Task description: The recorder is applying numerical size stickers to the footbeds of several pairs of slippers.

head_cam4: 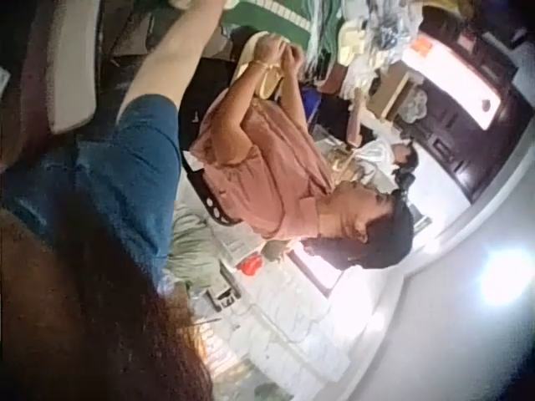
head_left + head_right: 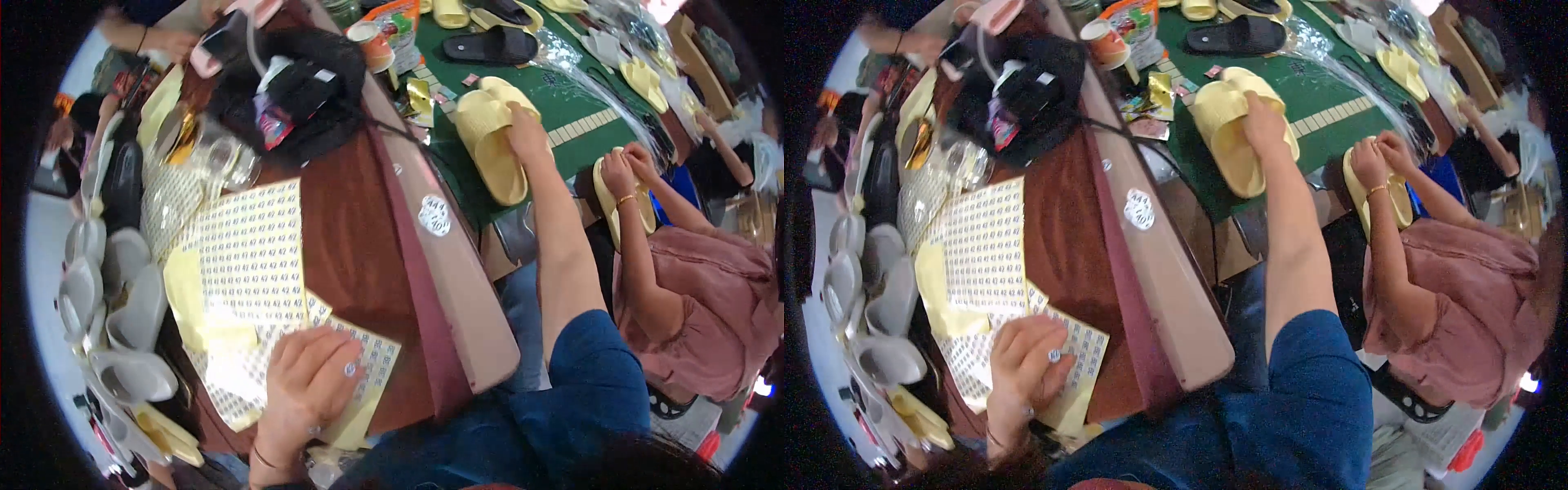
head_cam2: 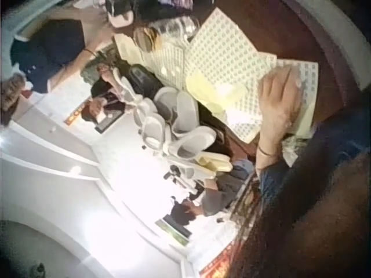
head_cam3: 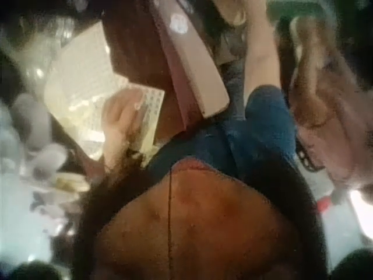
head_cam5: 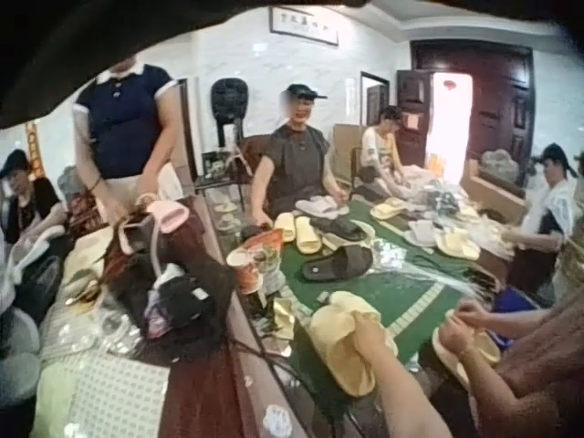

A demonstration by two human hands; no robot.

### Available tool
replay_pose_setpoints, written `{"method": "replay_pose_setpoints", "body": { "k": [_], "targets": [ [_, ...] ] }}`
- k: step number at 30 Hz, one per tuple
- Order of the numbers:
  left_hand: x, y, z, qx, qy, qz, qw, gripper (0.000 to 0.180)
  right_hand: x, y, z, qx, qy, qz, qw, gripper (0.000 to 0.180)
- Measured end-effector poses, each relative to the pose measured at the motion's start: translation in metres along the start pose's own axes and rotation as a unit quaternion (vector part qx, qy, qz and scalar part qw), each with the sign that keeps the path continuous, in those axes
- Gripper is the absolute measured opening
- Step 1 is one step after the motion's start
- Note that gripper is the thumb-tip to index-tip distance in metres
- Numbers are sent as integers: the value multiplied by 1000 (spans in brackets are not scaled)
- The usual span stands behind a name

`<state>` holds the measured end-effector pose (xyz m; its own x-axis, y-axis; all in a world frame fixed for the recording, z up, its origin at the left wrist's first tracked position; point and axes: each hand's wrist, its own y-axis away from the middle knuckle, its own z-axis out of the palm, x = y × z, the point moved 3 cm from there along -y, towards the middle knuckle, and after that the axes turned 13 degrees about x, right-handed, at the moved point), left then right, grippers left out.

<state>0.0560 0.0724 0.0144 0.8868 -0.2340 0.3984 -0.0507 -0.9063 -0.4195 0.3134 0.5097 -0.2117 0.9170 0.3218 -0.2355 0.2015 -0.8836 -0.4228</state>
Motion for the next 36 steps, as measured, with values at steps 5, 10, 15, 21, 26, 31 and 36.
{"method": "replay_pose_setpoints", "body": {
  "k": [5, 10, 15, 21, 26, 31, 36],
  "targets": [
    [14, -6, -9, 17, 7, 15, 1000, 34, -9, 29, -78, -17, -33, 42, 998, 37],
    [14, 1, -14, 68, 27, 31, 997, 31, -12, 58, -118, 28, -32, -86, 995, 27],
    [2, 4, -27, 173, -5, 6, 985, 27, -14, 64, -201, 142, -105, -96, 980, 29],
    [-31, 13, -63, 362, 7, -126, 924, 19, -53, 80, -323, 194, -177, -108, 959, 37],
    [-68, 23, -84, 479, 94, -113, 865, 15, -120, 113, -403, 249, -171, -147, 942, 31],
    [-64, 22, -82, 479, 46, -118, 869, 15, -182, 143, -418, 280, -217, -300, 886, 29],
    [-47, 21, -79, 461, 44, -69, 884, 22, -246, 158, -376, 215, -275, -295, 889, 36]
  ]
}}
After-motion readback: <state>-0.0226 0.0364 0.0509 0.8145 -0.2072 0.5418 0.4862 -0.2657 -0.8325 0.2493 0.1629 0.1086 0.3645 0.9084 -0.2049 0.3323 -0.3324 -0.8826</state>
